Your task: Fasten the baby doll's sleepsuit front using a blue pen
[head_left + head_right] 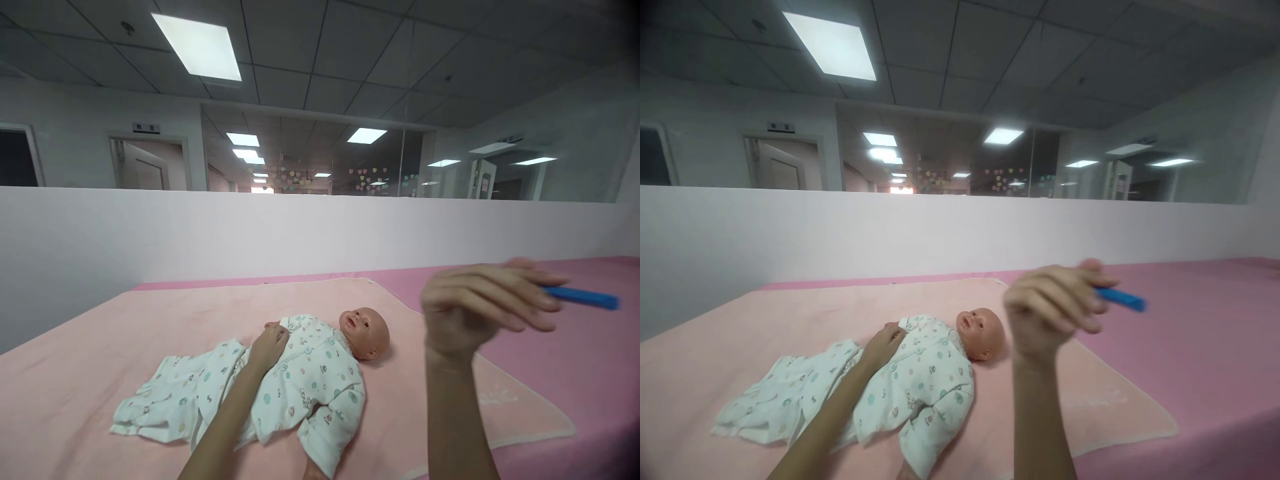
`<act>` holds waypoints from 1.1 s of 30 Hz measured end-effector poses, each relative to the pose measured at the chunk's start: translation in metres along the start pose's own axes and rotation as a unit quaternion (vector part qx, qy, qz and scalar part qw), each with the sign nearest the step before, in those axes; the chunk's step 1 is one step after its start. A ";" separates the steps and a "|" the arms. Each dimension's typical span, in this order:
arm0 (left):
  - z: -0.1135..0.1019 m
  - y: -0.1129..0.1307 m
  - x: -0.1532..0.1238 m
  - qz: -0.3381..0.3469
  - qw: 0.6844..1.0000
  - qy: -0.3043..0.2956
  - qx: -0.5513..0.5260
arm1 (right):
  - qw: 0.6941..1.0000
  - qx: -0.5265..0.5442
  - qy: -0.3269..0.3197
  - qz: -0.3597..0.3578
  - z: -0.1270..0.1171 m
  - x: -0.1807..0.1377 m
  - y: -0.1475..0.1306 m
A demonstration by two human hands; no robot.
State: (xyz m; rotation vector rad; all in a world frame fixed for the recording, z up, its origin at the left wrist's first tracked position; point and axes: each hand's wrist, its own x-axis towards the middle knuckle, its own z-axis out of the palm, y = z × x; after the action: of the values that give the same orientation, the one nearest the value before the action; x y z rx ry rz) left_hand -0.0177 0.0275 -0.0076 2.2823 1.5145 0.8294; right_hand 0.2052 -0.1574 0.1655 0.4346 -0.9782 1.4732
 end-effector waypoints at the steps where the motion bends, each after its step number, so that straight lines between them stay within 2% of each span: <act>1: -0.001 0.001 0.000 0.000 1.000 -0.001 0.000 | 0.995 -0.067 0.027 0.064 0.000 0.004 0.011; 2: -0.001 0.002 0.000 -0.001 1.000 -0.002 0.001 | 0.976 -0.167 0.076 0.114 0.000 0.007 0.023; 4: -0.001 0.002 -0.001 -0.002 1.000 -0.006 0.000 | 0.916 -0.331 0.167 0.153 -0.004 0.005 0.042; 7: -0.001 0.001 -0.001 0.003 1.000 -0.004 -0.005 | 0.886 -0.378 0.187 0.193 -0.013 -0.003 0.051; 8: 0.000 0.000 -0.001 0.005 1.000 -0.002 -0.005 | 0.900 -0.312 0.194 0.234 -0.017 -0.006 0.051; 9: 0.000 0.000 0.000 0.007 1.000 0.000 -0.006 | 0.917 -0.160 0.206 0.302 -0.021 -0.008 0.051; 10: 0.001 -0.001 0.000 0.009 1.000 0.002 -0.007 | 0.893 0.077 0.218 0.386 -0.025 -0.010 0.051; 11: 0.001 -0.002 0.000 0.010 1.000 0.002 -0.007 | 0.789 0.354 0.220 0.451 -0.030 -0.012 0.052; 12: 0.002 -0.002 0.000 0.011 1.000 0.001 -0.007 | 0.621 0.589 0.212 0.471 -0.034 -0.013 0.055; 13: 0.002 -0.002 0.001 0.013 1.000 0.001 -0.007 | 0.449 0.741 0.200 0.457 -0.038 -0.014 0.059; 14: 0.002 -0.003 0.001 0.014 1.000 0.003 -0.007 | 0.329 0.815 0.198 0.435 -0.041 -0.016 0.063; 15: 0.003 -0.003 0.001 0.013 1.000 0.005 -0.006 | 0.255 0.848 0.211 0.415 -0.043 -0.017 0.068; 16: 0.003 -0.003 0.002 0.013 1.000 0.006 -0.007 | 0.145 0.889 0.219 0.375 -0.045 -0.019 0.073; 17: 0.003 -0.003 0.002 0.013 1.000 0.008 -0.008 | 0.010 0.921 0.224 0.319 -0.046 -0.020 0.078; 19: 0.004 -0.004 0.002 0.012 1.000 0.009 -0.010 | -0.314 0.919 0.186 0.148 -0.048 -0.023 0.085; 20: 0.004 -0.004 0.002 0.012 1.000 0.009 -0.011 | -0.445 0.881 0.145 0.062 -0.049 -0.024 0.086; 21: 0.004 -0.004 0.002 0.012 1.000 0.009 -0.011 | -0.531 0.842 0.100 -0.001 -0.049 -0.024 0.087; 22: 0.004 -0.004 0.002 0.011 1.000 0.009 -0.011 | -0.568 0.820 0.062 -0.034 -0.049 -0.025 0.086; 23: 0.004 -0.005 0.002 0.010 1.000 0.008 -0.011 | -0.580 0.813 0.031 -0.042 -0.048 -0.026 0.086; 25: 0.004 -0.005 0.002 0.005 1.000 0.005 -0.013 | -0.582 0.812 -0.009 -0.027 -0.046 -0.029 0.088; 27: 0.004 -0.006 0.003 0.003 1.000 0.003 -0.012 | -0.560 0.828 -0.038 0.005 -0.040 -0.032 0.092; 30: 0.004 -0.005 0.003 0.002 1.000 0.005 -0.002 | -0.496 0.863 -0.059 0.073 -0.028 -0.031 0.097; 31: 0.004 -0.005 0.003 0.003 1.000 0.006 0.001 | -0.487 0.867 -0.066 0.088 -0.023 -0.029 0.094; 33: 0.003 -0.004 0.002 0.001 1.000 0.008 0.004 | -0.504 0.855 -0.086 0.090 -0.017 -0.026 0.082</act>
State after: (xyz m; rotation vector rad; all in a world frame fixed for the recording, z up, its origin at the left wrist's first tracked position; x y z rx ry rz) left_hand -0.0180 0.0312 -0.0114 2.2888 1.5245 0.8461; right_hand 0.1369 -0.1512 0.1099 -1.0492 -1.6240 -0.1885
